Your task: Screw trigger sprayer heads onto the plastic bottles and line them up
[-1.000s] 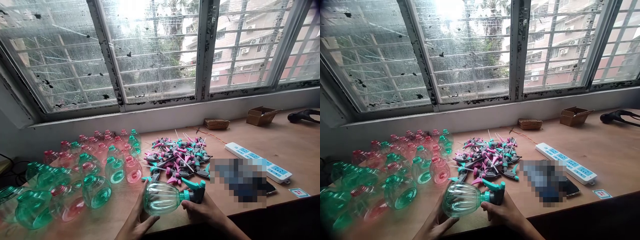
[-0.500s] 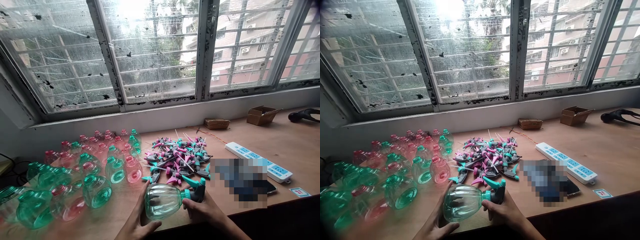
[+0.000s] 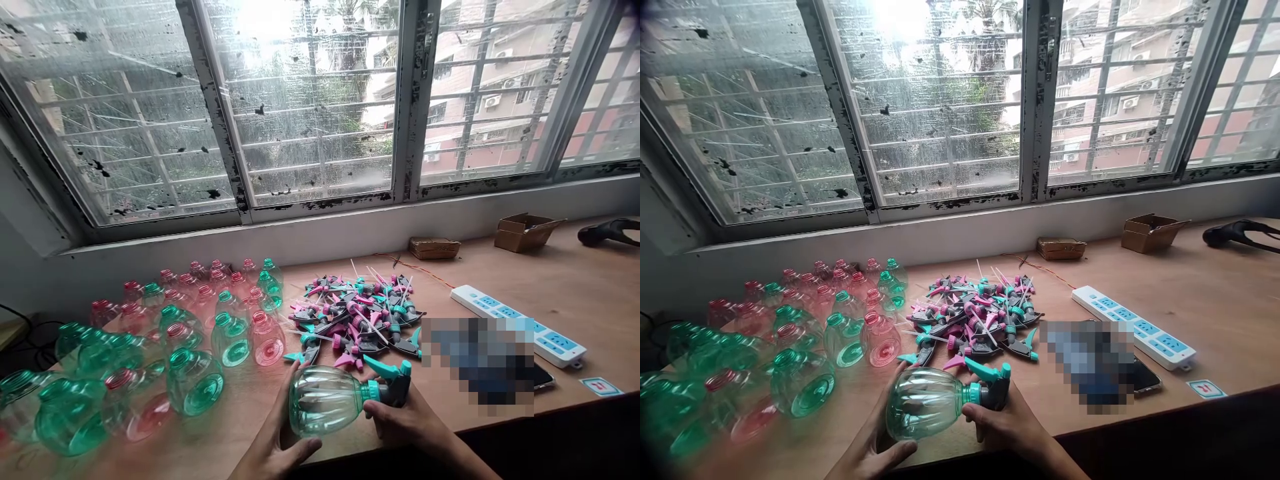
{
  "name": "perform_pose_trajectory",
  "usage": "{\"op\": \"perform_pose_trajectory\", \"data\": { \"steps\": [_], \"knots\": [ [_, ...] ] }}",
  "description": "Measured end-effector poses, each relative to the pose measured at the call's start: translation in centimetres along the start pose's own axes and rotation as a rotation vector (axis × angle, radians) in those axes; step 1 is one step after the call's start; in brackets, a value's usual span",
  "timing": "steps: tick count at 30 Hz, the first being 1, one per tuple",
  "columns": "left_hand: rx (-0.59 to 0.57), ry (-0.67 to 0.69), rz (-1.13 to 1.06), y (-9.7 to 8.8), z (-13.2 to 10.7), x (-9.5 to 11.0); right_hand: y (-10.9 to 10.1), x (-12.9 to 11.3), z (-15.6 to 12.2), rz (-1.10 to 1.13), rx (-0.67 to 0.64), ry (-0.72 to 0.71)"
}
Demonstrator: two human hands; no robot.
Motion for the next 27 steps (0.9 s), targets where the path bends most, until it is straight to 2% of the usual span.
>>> {"op": "perform_pose_trajectory", "data": {
  "steps": [7,12,20,27],
  "knots": [
    [-0.014,0.009,-0.05,-0.01,-0.22,-0.13,0.21,-0.34,-0.07,0.002,-0.029,0.002],
    [-0.032,-0.068,-0.055,-0.1,-0.33,-0.15,0.22,-0.45,-0.24,0.023,-0.024,0.04],
    [-0.005,0.039,-0.01,-0.19,-0.41,-0.83,0.27,-0.62,-0.1,0.024,-0.019,0.008],
    [-0.055,-0.01,-0.08,0.32,-0.23,-0.04,0.3,-0.44,-0.23,0.01,-0.022,0.021]
  ]
}}
Point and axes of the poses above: each hand's wrist, its own z-axis towards the middle knuckle, its own y-axis out of the palm, x = y × z, the point moved 6 cm from there along z, towards the middle knuckle, and after that the axes turned 10 degrees about -z, right-handed, at the moved point
